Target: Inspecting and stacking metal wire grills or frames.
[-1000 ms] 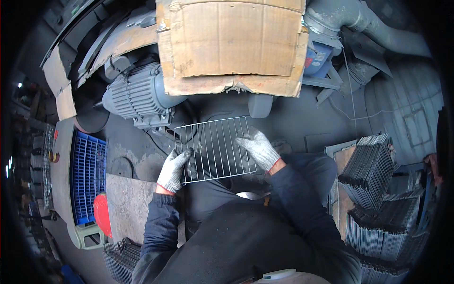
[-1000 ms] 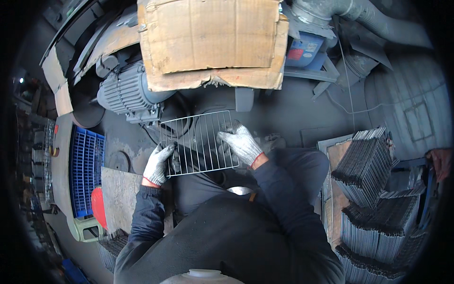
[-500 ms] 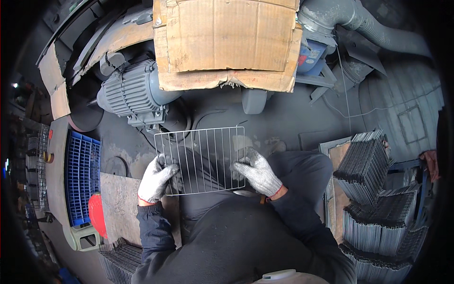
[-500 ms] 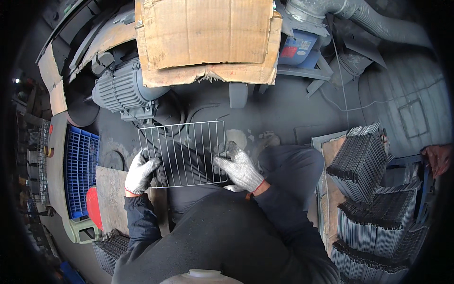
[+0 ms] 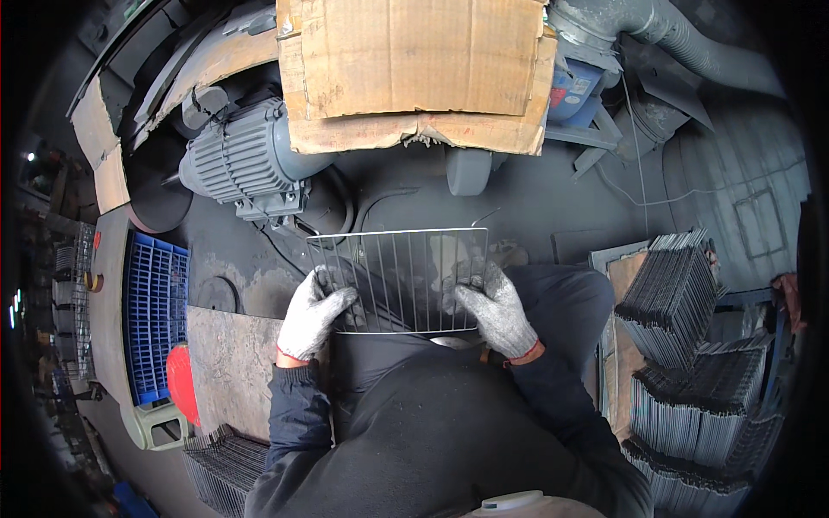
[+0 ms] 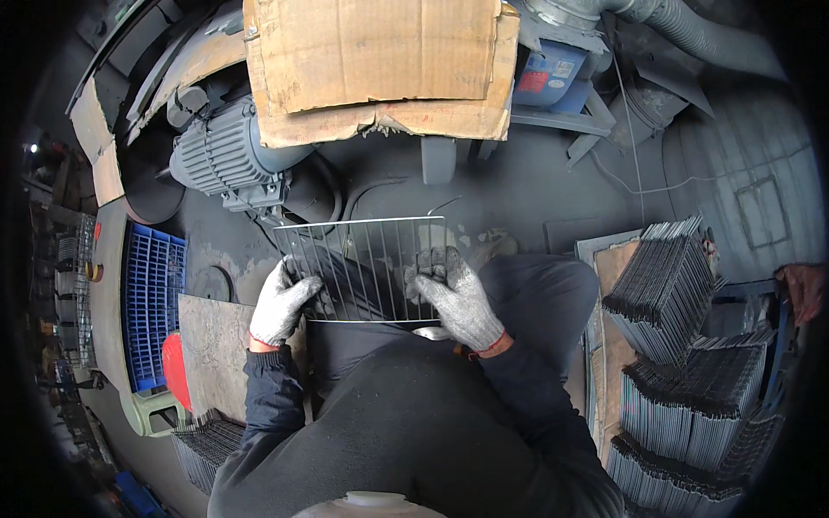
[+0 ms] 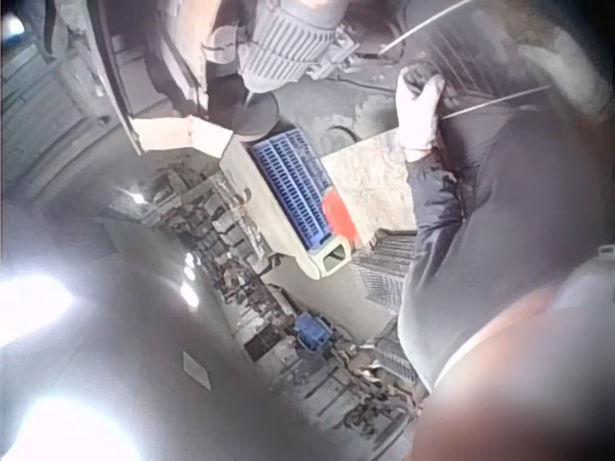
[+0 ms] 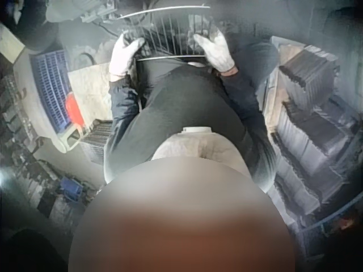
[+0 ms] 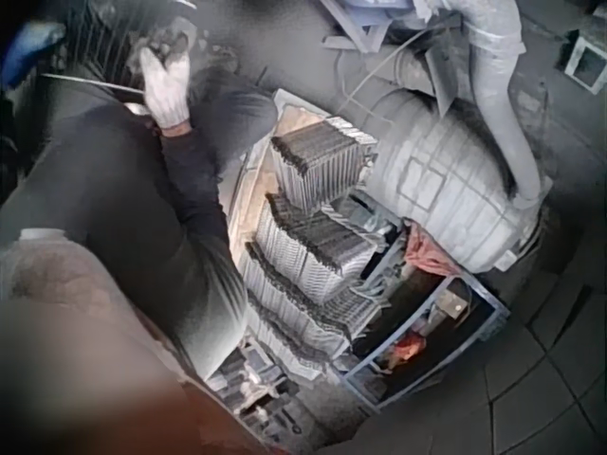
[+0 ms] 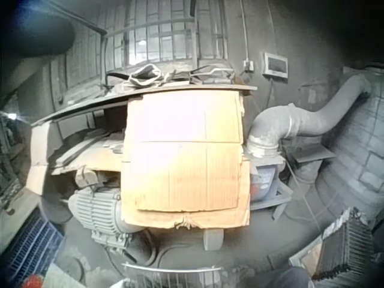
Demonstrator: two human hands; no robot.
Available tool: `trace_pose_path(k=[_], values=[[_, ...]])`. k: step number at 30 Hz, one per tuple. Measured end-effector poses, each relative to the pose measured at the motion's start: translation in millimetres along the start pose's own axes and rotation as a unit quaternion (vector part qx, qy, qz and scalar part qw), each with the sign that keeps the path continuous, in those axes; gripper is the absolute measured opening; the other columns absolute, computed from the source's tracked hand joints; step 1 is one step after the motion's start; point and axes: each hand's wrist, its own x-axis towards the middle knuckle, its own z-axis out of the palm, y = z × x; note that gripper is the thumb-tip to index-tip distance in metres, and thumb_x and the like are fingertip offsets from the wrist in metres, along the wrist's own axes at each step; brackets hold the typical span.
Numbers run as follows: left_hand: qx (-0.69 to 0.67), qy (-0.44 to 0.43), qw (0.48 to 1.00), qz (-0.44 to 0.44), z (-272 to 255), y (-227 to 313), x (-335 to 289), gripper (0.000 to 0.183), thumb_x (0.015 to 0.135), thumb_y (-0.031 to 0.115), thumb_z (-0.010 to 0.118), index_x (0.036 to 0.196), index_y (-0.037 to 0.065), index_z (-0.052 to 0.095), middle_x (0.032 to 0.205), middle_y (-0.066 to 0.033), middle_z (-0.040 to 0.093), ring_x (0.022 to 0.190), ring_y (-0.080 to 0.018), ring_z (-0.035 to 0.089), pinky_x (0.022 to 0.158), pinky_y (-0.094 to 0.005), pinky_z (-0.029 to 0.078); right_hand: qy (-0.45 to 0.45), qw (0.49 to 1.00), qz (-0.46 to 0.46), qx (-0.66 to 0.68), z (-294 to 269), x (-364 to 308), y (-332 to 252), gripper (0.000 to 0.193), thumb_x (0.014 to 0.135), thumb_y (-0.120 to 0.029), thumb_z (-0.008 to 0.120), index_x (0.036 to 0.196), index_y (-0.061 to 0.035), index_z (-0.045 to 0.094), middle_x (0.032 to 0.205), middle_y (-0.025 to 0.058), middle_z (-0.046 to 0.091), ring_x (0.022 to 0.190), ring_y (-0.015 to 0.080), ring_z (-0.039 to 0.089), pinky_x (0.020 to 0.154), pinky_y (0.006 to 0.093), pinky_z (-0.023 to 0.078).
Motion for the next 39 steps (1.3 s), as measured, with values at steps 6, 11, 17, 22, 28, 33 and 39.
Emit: trace_pose_path(k=[6,11,17,22,28,33,39], values=[[-0.017,-0.046,0.999,-0.021,24,-11,9,0.014,0.100,0.002,0.071,0.112,0.000,0.065,0.089,-0.0048,0.072,0.074,-0.0112,0.067,0.068,-0.0260,0.054,0.114,0.993,0.004,0.011,-15,-4,-3,0.027,0.106,0.000,0.066,0.132,-0.0013,0.065,0.115,0.0080,0.074,0.101,0.0153,0.073,0.089,0.0306,0.062],[-0.031,-0.004,0.999,-0.011,44,-28,16,0.016,0.101,0.007,0.072,0.115,0.000,0.065,0.091,-0.0051,0.072,0.073,-0.0107,0.066,0.070,-0.0251,0.055,0.143,0.990,-0.014,-0.013,-17,-6,-12,0.024,0.106,-0.001,0.067,0.130,-0.0024,0.067,0.113,0.0069,0.074,0.094,0.0142,0.074,0.081,0.0283,0.063],[-0.102,-0.049,0.990,-0.089,48,-28,14,0.020,0.102,0.010,0.073,0.117,0.000,0.065,0.091,-0.0070,0.073,0.075,-0.0150,0.071,0.069,-0.0276,0.059,0.151,0.988,0.026,-0.033,-35,-5,-4,0.034,0.104,-0.003,0.070,0.138,-0.0033,0.066,0.114,0.0049,0.074,0.098,0.0131,0.071,0.086,0.0298,0.060],[-0.160,-0.082,0.978,-0.108,52,-32,16,0.022,0.102,0.010,0.073,0.119,0.001,0.063,0.094,-0.0088,0.074,0.075,-0.0172,0.074,0.069,-0.0299,0.061,0.171,0.983,-0.010,-0.060,-34,-7,-18,0.028,0.104,-0.004,0.070,0.132,-0.0034,0.069,0.109,0.0037,0.075,0.093,0.0125,0.071,0.081,0.0284,0.060],[-0.054,-0.110,0.990,-0.065,50,-41,14,0.029,0.102,0.005,0.071,0.128,-0.002,0.061,0.107,-0.0101,0.074,0.097,-0.0148,0.071,0.094,-0.0285,0.056,0.214,0.976,-0.032,-0.038,-41,-5,-21,0.022,0.106,-0.005,0.068,0.128,-0.0032,0.070,0.106,0.0036,0.075,0.088,0.0118,0.072,0.076,0.0281,0.060],[0.102,-0.059,0.991,0.064,57,-42,10,0.035,0.098,0.009,0.078,0.127,-0.004,0.063,0.105,-0.0077,0.074,0.094,-0.0126,0.069,0.087,-0.0297,0.057,0.252,0.966,-0.065,0.010,-45,-7,-25,0.024,0.104,-0.005,0.069,0.128,-0.0030,0.071,0.108,0.0045,0.076,0.088,0.0119,0.072,0.076,0.0274,0.060],[0.264,-0.064,0.951,0.151,52,-51,7,0.033,0.089,0.014,0.086,0.116,0.003,0.073,0.103,-0.0110,0.077,0.083,-0.0221,0.070,0.074,-0.0344,0.055,0.266,0.960,-0.079,0.034,-61,-17,-33,0.034,0.103,-0.011,0.072,0.136,-0.0019,0.068,0.117,0.0060,0.076,0.100,0.0148,0.074,0.085,0.0300,0.060]])
